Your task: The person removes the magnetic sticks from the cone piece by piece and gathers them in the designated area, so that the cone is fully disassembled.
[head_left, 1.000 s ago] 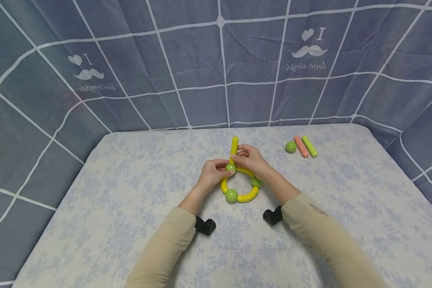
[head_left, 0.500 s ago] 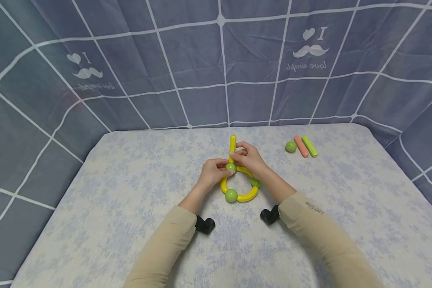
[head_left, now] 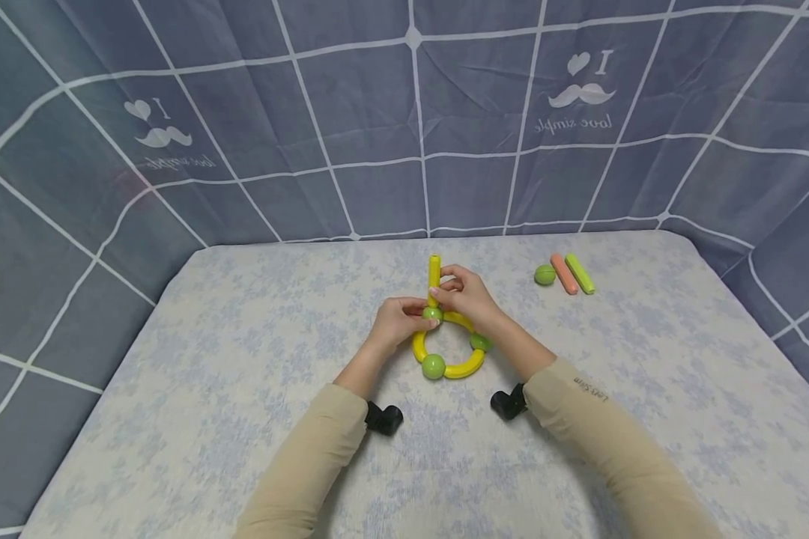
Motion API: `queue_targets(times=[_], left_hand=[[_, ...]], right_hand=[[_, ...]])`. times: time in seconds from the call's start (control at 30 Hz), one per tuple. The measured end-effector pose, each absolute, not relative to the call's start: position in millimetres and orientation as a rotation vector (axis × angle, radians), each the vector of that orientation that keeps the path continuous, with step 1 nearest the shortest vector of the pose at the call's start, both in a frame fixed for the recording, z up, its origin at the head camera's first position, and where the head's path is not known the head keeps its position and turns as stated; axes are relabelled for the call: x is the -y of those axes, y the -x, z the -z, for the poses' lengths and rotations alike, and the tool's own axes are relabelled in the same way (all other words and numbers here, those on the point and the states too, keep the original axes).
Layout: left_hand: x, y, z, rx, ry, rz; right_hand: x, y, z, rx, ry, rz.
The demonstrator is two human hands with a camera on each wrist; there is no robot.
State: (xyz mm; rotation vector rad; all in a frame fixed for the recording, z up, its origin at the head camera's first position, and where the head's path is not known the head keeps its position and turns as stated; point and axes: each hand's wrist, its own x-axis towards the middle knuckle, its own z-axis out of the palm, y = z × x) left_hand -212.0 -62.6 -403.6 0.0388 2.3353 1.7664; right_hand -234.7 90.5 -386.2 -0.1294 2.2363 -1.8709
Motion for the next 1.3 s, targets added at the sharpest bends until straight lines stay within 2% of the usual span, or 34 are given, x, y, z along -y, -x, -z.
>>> queue_targets(times=[0.47,0.77,0.9,1.3], left_hand=[[65.4,216.5,405.4,-2.327,-0.012,-1.720],[66.3,215.8,403.9,-2.380,-0.041,-1.708],[65.6,215.2,403.8,-2.381,-0.077,-1.715],[64.7,214.1,405.1,-2.367,-0.105,-1.739]], right_hand=[[-93.9,237.3,387.2,-2.206,0.189,1.860],[-90.9,231.8,391.0,-2.514,0.542,1.628],[-91.2,230.1,391.9,-2.548,0.613,1.598],[-88.8,226.6,382.0,-2.531,0.541,1.567]])
